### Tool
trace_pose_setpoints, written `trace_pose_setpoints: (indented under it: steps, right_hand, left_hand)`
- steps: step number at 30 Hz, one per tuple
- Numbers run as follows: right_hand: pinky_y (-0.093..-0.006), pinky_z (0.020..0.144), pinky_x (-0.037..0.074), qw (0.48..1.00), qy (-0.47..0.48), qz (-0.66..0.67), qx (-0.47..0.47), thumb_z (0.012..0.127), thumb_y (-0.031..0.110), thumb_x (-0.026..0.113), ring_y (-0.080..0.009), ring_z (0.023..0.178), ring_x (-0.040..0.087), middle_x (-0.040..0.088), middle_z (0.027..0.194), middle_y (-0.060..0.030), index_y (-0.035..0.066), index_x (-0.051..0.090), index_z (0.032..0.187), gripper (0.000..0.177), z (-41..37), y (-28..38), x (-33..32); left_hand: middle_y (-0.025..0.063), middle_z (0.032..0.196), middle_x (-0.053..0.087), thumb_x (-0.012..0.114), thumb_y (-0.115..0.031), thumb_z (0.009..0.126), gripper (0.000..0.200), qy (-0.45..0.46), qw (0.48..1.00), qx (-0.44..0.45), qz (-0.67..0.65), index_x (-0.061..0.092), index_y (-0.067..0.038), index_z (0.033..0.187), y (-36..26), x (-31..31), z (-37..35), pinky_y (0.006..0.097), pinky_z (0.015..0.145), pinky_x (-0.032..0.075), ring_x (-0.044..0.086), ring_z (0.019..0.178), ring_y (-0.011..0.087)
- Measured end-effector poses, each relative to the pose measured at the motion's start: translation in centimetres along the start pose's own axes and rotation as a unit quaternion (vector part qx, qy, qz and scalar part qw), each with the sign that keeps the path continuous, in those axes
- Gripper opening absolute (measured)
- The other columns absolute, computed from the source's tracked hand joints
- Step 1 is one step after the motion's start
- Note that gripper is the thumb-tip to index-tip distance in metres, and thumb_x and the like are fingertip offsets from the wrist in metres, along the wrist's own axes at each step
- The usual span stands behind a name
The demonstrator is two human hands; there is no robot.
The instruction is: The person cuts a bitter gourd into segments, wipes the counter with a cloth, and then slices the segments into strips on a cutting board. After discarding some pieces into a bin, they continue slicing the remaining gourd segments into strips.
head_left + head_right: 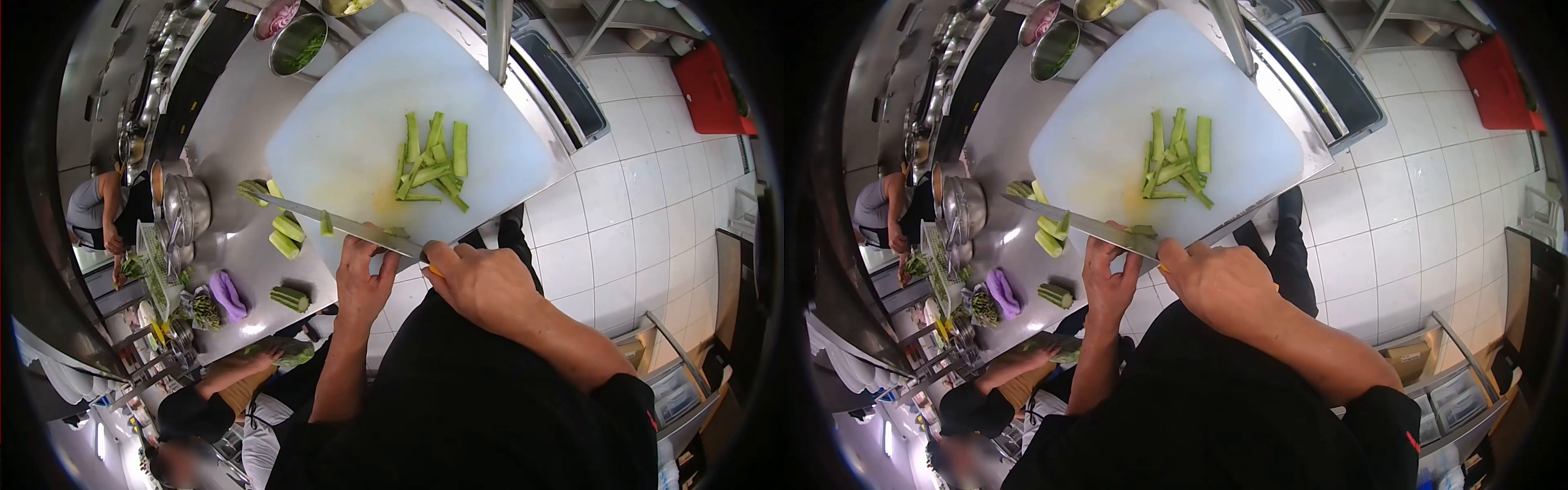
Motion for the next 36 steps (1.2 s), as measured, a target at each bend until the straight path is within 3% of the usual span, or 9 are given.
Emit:
trace_pose_setpoints:
  steps: [8, 11, 17, 21, 24, 29, 36]
  right_hand:
    - [-0.0428, 0.050, 0.055, 0.997, 0.061, 0.005, 0.044, 0.101, 0.024, 0.063, -0.0316, 0.057, 0.070, 0.068, 0.066, -0.0130, 0.005, 0.057, 0.098, 0.020, -1.5, -1.6, 1.2]
    - [-0.0462, 0.053, 0.056, 0.986, 0.134, -0.015, 0.093, 0.102, 0.027, 0.061, -0.0341, 0.061, 0.071, 0.069, 0.066, -0.0142, 0.004, 0.058, 0.100, 0.023, -2.2, -2.6, 1.8]
    - [-0.0506, 0.057, 0.056, 0.981, 0.154, 0.037, 0.115, 0.101, 0.034, 0.062, -0.0390, 0.064, 0.071, 0.069, 0.068, -0.0176, 0.003, 0.058, 0.102, 0.032, -1.3, -5.1, 0.3]
    - [-0.0480, 0.055, 0.055, 0.996, 0.027, 0.028, 0.080, 0.097, 0.029, 0.068, -0.0369, 0.062, 0.070, 0.069, 0.068, -0.0159, 0.006, 0.057, 0.101, 0.026, -1.1, -3.1, -0.1]
    - [-0.0450, 0.050, 0.053, 1.000, 0.002, 0.007, 0.022, 0.096, 0.026, 0.070, -0.0335, 0.057, 0.069, 0.066, 0.066, -0.0127, 0.007, 0.057, 0.100, 0.023, -0.4, -0.9, -0.9]
    - [-0.0421, 0.045, 0.051, 1.000, 0.001, 0.002, -0.004, 0.097, 0.026, 0.069, -0.0311, 0.053, 0.067, 0.064, 0.065, -0.0106, 0.008, 0.057, 0.098, 0.021, 0.1, 0.2, -0.5]
    - [-0.0436, 0.047, 0.053, 0.999, 0.036, -0.012, 0.027, 0.100, 0.024, 0.063, -0.0318, 0.054, 0.068, 0.066, 0.062, -0.0114, 0.006, 0.056, 0.096, 0.019, -1.1, -1.1, 0.5]
  left_hand:
    - [0.0166, 0.121, 0.063, 0.079, 0.004, 0.086, 0.038, -0.007, 0.998, -0.021, -0.051, 0.060, -0.005, 0.118, 0.4, 0.3, -0.3, 0.0346, 0.079, 0.065, 0.069, 0.102, 0.0295]
    - [0.0180, 0.124, 0.062, 0.075, 0.009, 0.087, 0.038, 0.002, 0.999, -0.005, -0.044, 0.059, -0.003, 0.119, 0.3, 0.1, -0.2, 0.0344, 0.085, 0.065, 0.070, 0.106, 0.0247]
    - [0.0179, 0.127, 0.061, 0.073, 0.010, 0.088, 0.040, 0.023, 0.998, 0.015, -0.065, 0.057, -0.004, 0.121, 1.2, -0.1, -0.9, 0.0326, 0.088, 0.063, 0.068, 0.110, 0.0229]
    - [0.0176, 0.127, 0.061, 0.073, 0.009, 0.088, 0.037, -0.008, 0.995, -0.034, -0.097, 0.057, -0.003, 0.120, 0.8, 0.2, -0.6, 0.0327, 0.088, 0.062, 0.068, 0.110, 0.0227]
    - [0.0170, 0.125, 0.062, 0.072, 0.008, 0.090, 0.034, -0.020, 0.996, -0.037, -0.083, 0.059, -0.001, 0.119, 0.5, 0.6, -0.6, 0.0333, 0.087, 0.063, 0.069, 0.108, 0.0234]
    - [0.0162, 0.124, 0.062, 0.071, 0.007, 0.090, 0.030, -0.017, 0.999, -0.023, -0.021, 0.063, 0.000, 0.118, 0.3, 0.5, -0.4, 0.0342, 0.085, 0.063, 0.072, 0.103, 0.0254]
    - [0.0171, 0.119, 0.064, 0.076, 0.007, 0.085, 0.039, -0.031, 0.998, -0.030, -0.046, 0.060, -0.005, 0.119, 0.3, 0.6, -0.5, 0.0374, 0.080, 0.062, 0.069, 0.100, 0.0319]
Point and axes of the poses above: each hand's wrist, its own z-axis towards the middle knuckle, its own x-axis out of the palm, y = z × x, the point moved 4 cm from there along z, towards the middle knuckle
